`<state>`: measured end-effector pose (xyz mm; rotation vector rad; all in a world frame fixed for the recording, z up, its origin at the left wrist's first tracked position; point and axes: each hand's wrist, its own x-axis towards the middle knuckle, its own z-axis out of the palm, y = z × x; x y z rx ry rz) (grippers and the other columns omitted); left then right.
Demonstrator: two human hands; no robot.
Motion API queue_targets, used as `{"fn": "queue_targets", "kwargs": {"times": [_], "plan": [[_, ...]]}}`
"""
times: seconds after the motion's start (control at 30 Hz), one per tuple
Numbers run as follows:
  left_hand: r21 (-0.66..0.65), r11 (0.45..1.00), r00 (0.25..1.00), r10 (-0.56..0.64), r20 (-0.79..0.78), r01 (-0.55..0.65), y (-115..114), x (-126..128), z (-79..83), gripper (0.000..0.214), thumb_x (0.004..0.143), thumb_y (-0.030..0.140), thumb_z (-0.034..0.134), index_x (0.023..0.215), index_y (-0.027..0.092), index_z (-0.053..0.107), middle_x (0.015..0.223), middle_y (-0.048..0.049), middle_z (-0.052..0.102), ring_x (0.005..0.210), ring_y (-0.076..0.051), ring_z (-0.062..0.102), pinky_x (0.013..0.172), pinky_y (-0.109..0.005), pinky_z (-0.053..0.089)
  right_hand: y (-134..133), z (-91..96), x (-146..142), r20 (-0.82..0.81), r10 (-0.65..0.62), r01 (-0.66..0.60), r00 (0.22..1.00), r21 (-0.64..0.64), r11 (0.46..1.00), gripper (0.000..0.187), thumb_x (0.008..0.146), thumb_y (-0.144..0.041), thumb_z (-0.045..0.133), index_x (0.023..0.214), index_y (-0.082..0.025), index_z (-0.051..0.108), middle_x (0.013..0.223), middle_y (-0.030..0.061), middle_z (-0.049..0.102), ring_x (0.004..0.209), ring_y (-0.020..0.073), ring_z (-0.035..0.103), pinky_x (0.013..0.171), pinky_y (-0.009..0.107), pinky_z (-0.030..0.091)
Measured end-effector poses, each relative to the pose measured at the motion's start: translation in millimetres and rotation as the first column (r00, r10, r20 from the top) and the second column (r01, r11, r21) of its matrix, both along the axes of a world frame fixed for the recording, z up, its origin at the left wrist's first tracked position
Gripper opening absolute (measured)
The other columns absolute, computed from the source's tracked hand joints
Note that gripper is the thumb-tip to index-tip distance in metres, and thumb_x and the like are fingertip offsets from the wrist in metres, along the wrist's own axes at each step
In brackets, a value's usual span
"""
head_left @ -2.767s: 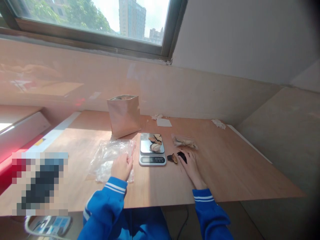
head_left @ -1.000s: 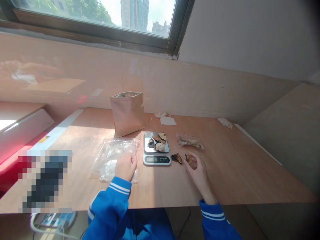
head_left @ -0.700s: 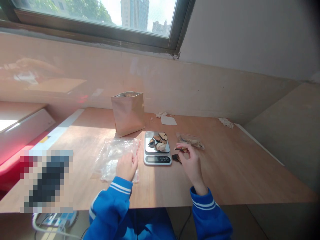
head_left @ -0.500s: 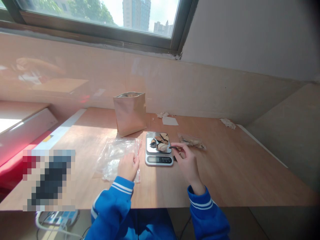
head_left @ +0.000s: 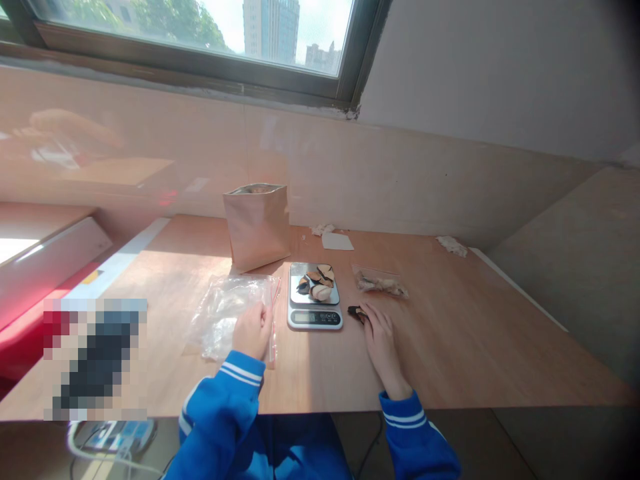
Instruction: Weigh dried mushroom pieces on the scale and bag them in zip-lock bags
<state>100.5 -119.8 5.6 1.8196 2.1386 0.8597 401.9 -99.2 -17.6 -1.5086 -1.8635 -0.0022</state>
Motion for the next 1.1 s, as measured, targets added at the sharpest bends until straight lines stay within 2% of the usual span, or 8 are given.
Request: {"fn": "queue_targets", "kwargs": {"times": [0.2,0.37,0.47,0.53,0.6,0.7,0.9,1.1], "plan": [[0.199,0.975,0.969,0.046,0.241,-0.096,0,-1,2.4,0.029,0.092,0.040,0.035,0.068,0.024,0.034,0.060,0.0010,0.045,0.057,-0.018,0.048,0.059,-0.029,0.035,7,-15.7,20,0.136,-0.132,0.141,0.982,-0.056,0.988,0.051,0.099,-0.039,0.030,0.141,-0.013,0.045,0.135,0.0207,0.054,0.123,0.0337,0.049,0.097,0.052,0.043],[0.277,0.959,0.964,-0.009,0.267,-0.067,-6,7,24.0,0.031,0.092,0.043,0.035,0.069,0.024,0.037,0.061,0.0010,0.046,0.059,-0.018,0.049,0.061,-0.030,0.039,-3,19.2,-7,0.076,-0.198,0.201,0.977,-0.034,0.979,0.055,0.097,-0.049,0.036,0.139,-0.016,0.046,0.145,0.0217,0.042,0.126,0.0390,0.045,0.097,0.060,0.039],[0.323,0.946,0.961,-0.107,0.254,0.020,-12,22,40.5,0.032,0.094,0.042,0.036,0.067,0.024,0.038,0.060,0.0016,0.044,0.060,-0.017,0.049,0.062,-0.030,0.039,-22,59.2,-53,-0.054,0.091,-0.093,0.994,-0.048,0.994,0.040,0.098,-0.043,0.038,0.129,-0.023,0.053,0.131,0.0144,0.055,0.122,0.0306,0.050,0.102,0.052,0.039],[0.331,0.939,0.946,-0.187,0.264,0.093,-14,34,49.6,0.033,0.094,0.041,0.036,0.067,0.023,0.039,0.060,0.0018,0.044,0.060,-0.016,0.049,0.062,-0.029,0.039,-32,81.0,-85,-0.184,0.279,-0.301,0.942,-0.101,0.948,0.030,0.097,-0.038,0.042,0.117,-0.023,0.058,0.117,0.0108,0.062,0.111,0.0248,0.057,0.095,0.040,0.046],[0.320,0.934,0.921,-0.256,0.294,0.157,-16,41,56.1,0.032,0.095,0.040,0.036,0.069,0.023,0.040,0.062,0.0018,0.045,0.061,-0.016,0.050,0.062,-0.028,0.039,-35,91.8,-109,-0.298,0.352,-0.416,0.887,-0.184,0.891,0.021,0.095,-0.037,0.046,0.101,-0.022,0.061,0.098,0.0064,0.066,0.088,0.0201,0.062,0.077,0.031,0.050],[0.311,0.932,0.895,-0.293,0.335,0.188,-15,41,61.1,0.031,0.095,0.039,0.036,0.069,0.022,0.040,0.063,0.0020,0.044,0.061,-0.015,0.049,0.062,-0.028,0.039,-27,86.6,-122,-0.378,0.334,-0.450,0.863,-0.276,0.849,0.023,0.094,-0.035,0.047,0.080,-0.021,0.058,0.075,0.0010,0.064,0.064,0.0154,0.056,0.059,0.026,0.043],[0.283,0.957,0.878,-0.086,0.470,-0.058,-13,20,67.5,0.031,0.094,0.039,0.034,0.068,0.023,0.039,0.059,0.0032,0.040,0.056,-0.014,0.043,0.056,-0.027,0.033,2,66.1,-92,-0.472,0.120,-0.294,0.874,-0.315,0.903,0.031,0.091,-0.039,0.049,0.066,-0.020,0.051,0.060,-0.0013,0.056,0.059,0.0152,0.053,0.056,0.025,0.038],[0.223,0.948,0.863,0.088,0.498,-0.225,4,15,90.0,0.032,0.086,0.032,0.043,0.059,0.021,0.029,0.054,0.0046,0.030,0.054,-0.012,0.033,0.055,-0.025,0.026,11,81.6,-84,-0.330,0.313,-0.360,0.890,-0.091,0.928,0.025,0.096,-0.035,0.043,0.094,-0.020,0.062,0.098,0.0068,0.065,0.091,0.0200,0.059,0.080,0.031,0.047]]}}
